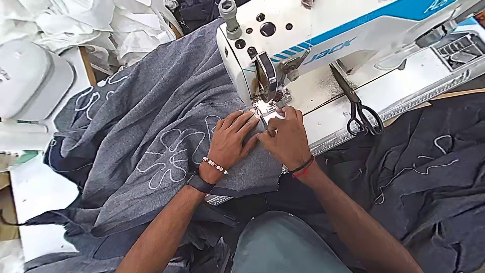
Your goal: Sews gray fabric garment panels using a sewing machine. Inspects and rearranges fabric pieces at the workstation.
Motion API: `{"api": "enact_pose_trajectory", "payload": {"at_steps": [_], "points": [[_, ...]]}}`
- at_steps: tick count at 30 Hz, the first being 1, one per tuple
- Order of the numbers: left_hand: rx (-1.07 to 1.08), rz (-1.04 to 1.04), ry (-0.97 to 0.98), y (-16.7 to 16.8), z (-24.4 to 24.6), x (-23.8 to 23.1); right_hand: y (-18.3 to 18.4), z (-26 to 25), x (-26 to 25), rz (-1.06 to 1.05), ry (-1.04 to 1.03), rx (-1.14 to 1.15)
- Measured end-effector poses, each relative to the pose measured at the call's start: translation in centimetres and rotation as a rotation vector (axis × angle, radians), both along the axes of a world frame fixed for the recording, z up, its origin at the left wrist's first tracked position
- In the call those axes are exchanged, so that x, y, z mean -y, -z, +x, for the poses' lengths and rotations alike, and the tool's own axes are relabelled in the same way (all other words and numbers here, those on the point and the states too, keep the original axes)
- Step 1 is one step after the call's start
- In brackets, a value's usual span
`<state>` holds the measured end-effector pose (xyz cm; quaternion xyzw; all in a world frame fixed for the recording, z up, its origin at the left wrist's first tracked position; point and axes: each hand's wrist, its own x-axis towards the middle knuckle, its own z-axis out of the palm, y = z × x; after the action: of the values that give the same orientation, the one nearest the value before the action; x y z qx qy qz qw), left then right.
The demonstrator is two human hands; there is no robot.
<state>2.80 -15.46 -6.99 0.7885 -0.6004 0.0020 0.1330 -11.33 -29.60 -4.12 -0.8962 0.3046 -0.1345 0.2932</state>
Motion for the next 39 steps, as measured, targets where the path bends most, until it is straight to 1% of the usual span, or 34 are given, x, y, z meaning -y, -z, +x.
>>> {"api": "enact_pose_trajectory", "payload": {"at_steps": [2, 3, 6, 7, 9, 10, 12, 16, 18, 19, 22, 24, 27, 31, 36, 39], "points": [[-0.001, 0.004, 0.002, 0.0, 0.1, -0.1, 0.3, -1.2, -0.8, 0.196, 0.038, 0.082], [0.000, 0.007, -0.007, 0.1, 0.0, -0.2, 0.5, -2.1, -1.7, 0.301, 0.047, 0.081], [-0.002, -0.013, -0.046, 0.6, -0.6, -0.1, 0.6, -4.8, -4.7, 0.505, 0.066, 0.059], [-0.005, -0.020, -0.062, 0.6, -0.7, 0.0, 0.5, -5.3, -5.4, 0.526, 0.075, 0.113], [-0.015, -0.031, -0.083, 0.7, -0.9, 0.1, 0.1, -5.7, -5.6, 0.500, 0.091, 0.202], [-0.008, -0.044, -0.084, 0.7, -0.9, 0.2, 0.0, -5.6, -5.2, 0.473, 0.085, 0.202], [0.045, -0.082, -0.072, 0.5, -0.5, 0.5, 0.3, -4.8, -4.4, 0.390, 0.074, 0.178], [0.126, -0.115, 0.019, 0.6, 0.5, 0.3, 2.0, -3.5, -3.9, 0.306, 0.072, 0.105], [0.126, -0.112, 0.039, 0.6, 0.3, 0.5, 2.2, -3.1, -4.2, 0.252, 0.079, 0.059], [0.091, -0.095, 0.024, 0.6, -0.2, 0.6, 1.9, -3.2, -4.3, 0.236, 0.069, 0.015], [-0.054, -0.061, -0.041, 0.7, -1.6, 0.4, 0.8, -4.1, -4.8, 0.262, 0.012, -0.073], [-0.049, -0.014, -0.030, 0.7, -1.1, 0.0, 0.3, -4.9, -5.1, 0.307, -0.001, -0.044], [-0.035, 0.003, -0.011, 0.6, -0.6, -0.4, -0.1, -5.3, -5.3, 0.359, 0.002, 0.033], [-0.014, 0.001, -0.024, 0.6, -0.4, -0.2, 0.6, -4.6, -5.1, 0.347, 0.036, 0.045], [0.021, -0.008, -0.039, 0.6, -0.2, -0.2, 1.2, -3.5, -4.3, 0.366, 0.053, -0.013], [0.036, -0.023, -0.041, 0.7, -0.1, -0.1, 1.0, -3.1, -4.3, 0.320, 0.069, -0.034]]}}
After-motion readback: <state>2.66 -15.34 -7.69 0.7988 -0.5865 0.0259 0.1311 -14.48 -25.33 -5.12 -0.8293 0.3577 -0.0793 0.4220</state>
